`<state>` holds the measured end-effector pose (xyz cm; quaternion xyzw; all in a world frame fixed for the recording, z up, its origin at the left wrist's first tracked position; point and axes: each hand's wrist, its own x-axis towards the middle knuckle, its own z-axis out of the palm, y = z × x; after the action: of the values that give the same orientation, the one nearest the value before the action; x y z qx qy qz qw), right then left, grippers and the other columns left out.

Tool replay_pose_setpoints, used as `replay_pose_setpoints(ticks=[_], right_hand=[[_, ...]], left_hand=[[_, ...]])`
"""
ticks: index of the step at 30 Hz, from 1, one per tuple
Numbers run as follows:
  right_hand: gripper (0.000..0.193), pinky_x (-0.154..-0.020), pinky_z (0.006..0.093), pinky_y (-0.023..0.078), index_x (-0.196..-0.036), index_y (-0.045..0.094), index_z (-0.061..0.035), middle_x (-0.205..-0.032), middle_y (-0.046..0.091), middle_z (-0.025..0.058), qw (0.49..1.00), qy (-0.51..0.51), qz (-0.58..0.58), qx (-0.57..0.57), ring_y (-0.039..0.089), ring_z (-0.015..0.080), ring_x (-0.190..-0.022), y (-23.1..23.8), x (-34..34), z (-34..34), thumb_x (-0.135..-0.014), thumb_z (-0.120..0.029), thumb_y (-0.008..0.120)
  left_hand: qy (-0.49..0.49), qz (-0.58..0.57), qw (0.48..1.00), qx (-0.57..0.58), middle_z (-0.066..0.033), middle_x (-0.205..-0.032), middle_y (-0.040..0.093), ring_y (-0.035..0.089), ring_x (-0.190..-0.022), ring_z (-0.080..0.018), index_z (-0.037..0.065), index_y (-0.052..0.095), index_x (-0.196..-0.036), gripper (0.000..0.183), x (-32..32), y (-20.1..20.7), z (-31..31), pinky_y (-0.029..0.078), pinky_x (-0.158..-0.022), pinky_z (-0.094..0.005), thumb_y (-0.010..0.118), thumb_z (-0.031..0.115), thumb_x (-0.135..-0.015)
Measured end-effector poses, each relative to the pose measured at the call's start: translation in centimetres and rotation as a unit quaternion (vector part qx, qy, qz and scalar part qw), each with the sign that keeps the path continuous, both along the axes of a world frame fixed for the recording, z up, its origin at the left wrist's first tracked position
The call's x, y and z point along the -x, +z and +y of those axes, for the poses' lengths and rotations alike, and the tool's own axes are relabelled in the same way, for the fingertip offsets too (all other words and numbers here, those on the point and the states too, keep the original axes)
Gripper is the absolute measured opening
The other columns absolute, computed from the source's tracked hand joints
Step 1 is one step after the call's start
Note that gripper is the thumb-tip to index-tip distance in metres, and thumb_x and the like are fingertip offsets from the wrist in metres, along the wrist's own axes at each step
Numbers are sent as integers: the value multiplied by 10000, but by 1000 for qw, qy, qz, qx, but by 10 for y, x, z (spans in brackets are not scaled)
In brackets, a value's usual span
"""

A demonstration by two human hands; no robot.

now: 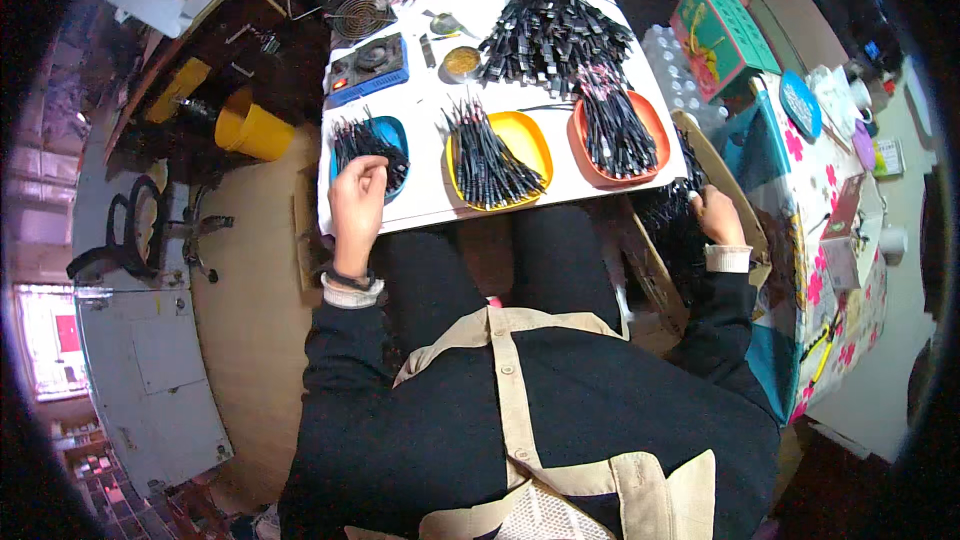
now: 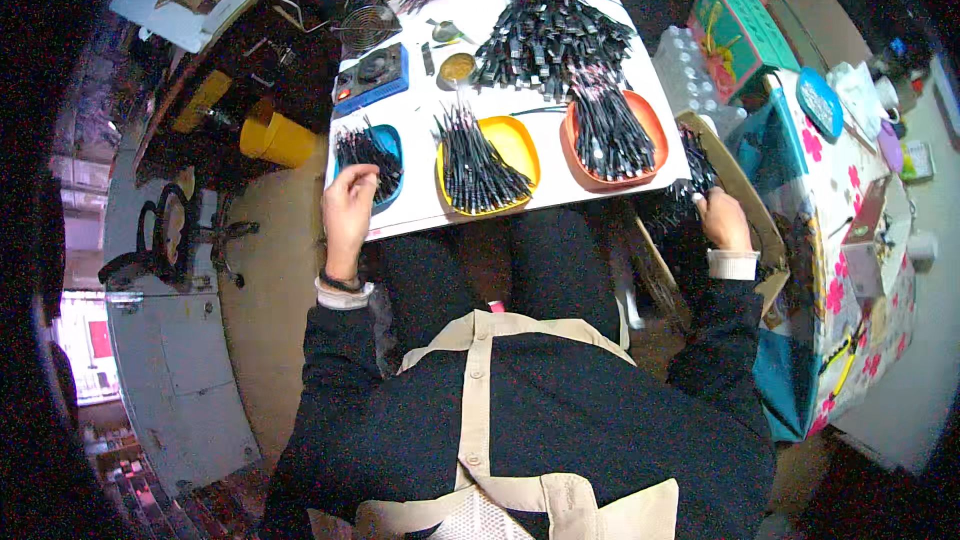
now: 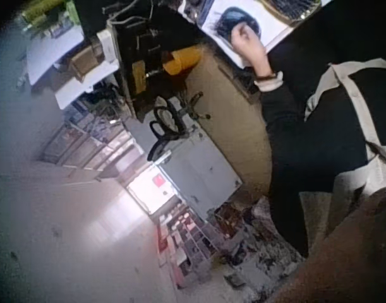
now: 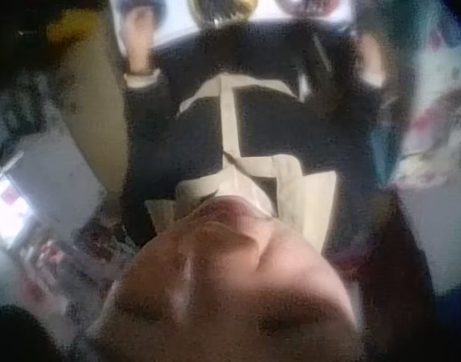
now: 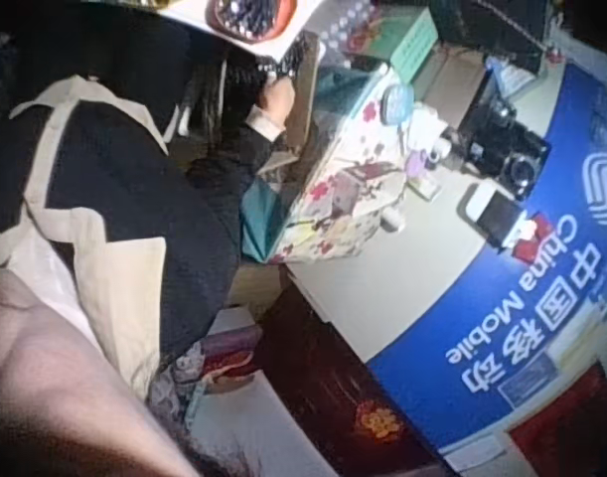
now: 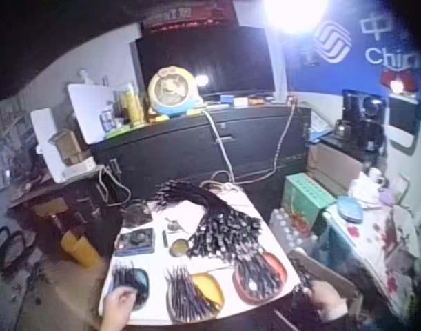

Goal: The person repeatedly strips wire ends with pliers, slides heat-shrink tubing onto the wires, and uses a soldering iron to join the wires. Finished units are placed into a blue tray on the table. The process is repeated for multiple wires throughout the clip.

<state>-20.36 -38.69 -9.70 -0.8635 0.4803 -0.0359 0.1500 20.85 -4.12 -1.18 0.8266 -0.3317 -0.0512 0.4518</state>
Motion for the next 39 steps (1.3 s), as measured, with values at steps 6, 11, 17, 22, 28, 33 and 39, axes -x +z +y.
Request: replay_pose_setpoints(ticks=[6,11,17,22,28,33,39], right_hand=[[271,-661,490,467,-834,594,10,-798,627,237,988,-55,-112,90,612,429,-758,54,-20,37,-917,-246,569],[167,-608,398,471,-874,613,15,-728,611,207,967,46,-249,-27,619,336,-665,106,-87,101,-885,-151,601],[160,-618,385,503,-881,640,7,-737,644,180,942,220,-238,-87,644,337,-669,92,-204,127,-864,-152,629],[196,-672,440,502,-841,618,-3,-775,644,189,955,223,-191,-39,637,379,-738,68,-262,128,-839,-196,652],[218,-681,484,503,-830,596,-26,-801,645,186,962,212,-169,-28,636,383,-764,61,-271,132,-838,-242,623],[151,-678,410,504,-840,652,-18,-755,658,176,960,202,-185,-63,648,341,-732,56,-269,133,-815,-165,675],[230,-728,439,509,-840,675,-6,-819,675,198,945,217,-216,-118,657,364,-787,52,-269,125,-803,-232,689]], left_hand=[[85,-202,959,-179,-220,-809,677,667,-807,-370,-18,682,-876,203,-72,-6,-55,519,-725,-442,622,173,-846],[120,-220,925,-285,-232,-845,677,664,-839,-390,-4,713,-830,238,-87,-17,-72,526,-751,-467,681,231,-816],[137,-109,966,-189,-194,-838,696,685,-826,-349,39,730,-830,169,-106,-35,-68,533,-753,-422,703,201,-788],[136,-2,990,24,-128,-689,698,668,-645,-152,-31,719,-797,191,-115,-46,-60,510,-652,-282,776,143,-745],[119,-38,988,88,-68,-646,677,601,-584,-107,-38,707,-782,165,-100,-24,-43,471,-594,-253,778,110,-763],[126,-89,985,76,-82,-670,662,584,-589,-113,-32,681,-791,139,-87,-2,-34,463,-580,-266,753,87,-786],[77,-146,959,228,-69,-839,642,601,-705,-121,-50,659,-864,96,-70,24,-15,479,-660,-240,684,40,-841]])
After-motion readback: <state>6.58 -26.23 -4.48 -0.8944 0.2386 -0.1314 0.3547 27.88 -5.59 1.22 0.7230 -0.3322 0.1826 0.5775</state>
